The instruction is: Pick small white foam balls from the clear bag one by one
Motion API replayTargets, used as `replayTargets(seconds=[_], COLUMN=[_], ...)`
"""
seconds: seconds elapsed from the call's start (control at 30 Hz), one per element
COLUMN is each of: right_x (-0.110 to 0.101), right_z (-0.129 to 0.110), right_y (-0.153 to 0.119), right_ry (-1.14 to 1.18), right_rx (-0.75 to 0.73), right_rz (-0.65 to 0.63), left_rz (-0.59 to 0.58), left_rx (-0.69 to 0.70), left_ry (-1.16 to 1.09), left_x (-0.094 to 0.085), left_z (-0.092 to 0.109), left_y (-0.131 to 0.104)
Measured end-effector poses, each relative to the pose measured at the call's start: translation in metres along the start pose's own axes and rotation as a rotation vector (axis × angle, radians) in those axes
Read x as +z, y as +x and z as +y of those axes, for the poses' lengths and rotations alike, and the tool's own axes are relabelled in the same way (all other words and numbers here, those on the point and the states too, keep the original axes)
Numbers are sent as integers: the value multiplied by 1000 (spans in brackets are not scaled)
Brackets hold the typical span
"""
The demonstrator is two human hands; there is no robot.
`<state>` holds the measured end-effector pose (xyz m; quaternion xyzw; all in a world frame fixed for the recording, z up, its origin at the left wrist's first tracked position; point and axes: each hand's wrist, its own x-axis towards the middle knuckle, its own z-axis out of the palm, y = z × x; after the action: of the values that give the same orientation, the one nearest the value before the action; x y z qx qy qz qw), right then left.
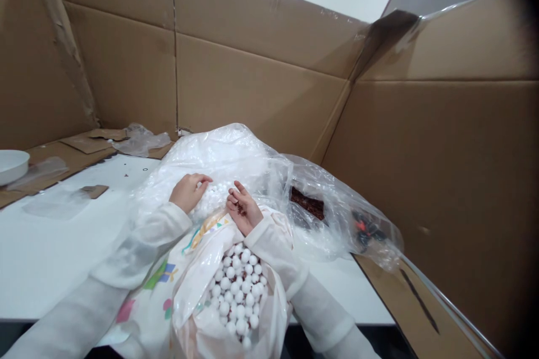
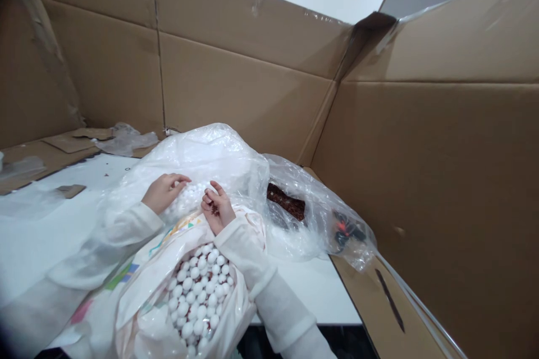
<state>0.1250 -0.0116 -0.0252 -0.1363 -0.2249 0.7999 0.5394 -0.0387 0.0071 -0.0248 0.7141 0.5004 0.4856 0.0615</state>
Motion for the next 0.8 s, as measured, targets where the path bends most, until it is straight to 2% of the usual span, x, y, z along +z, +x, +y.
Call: replayTargets(seconds=[0.1,0.27,0.37,0.5,0.63,0.8], right_x=[-1,-2,-2,-3,-2,-2], right_z=[1,2,2,2,0,0], right_y=[0,0,0,0,0,-1], right_ry=[-6,-22,-33,-32,-11,-14], right_rx=[-14,-16,-14,-27,-43,-48], right_rz=[-3,-25,-52,-50,-17,-5], left_rz=[-136,-247,-183,-61,-51,-22], left_rx=[62,31,67,224,284,290], left_ry=[241,412,369,182,79,44], left_x=[2,1,0,2,5,6], left_z=[-12,-4,4,21,32,31], left_y=[-1,-4,-4,-7,-11,-13])
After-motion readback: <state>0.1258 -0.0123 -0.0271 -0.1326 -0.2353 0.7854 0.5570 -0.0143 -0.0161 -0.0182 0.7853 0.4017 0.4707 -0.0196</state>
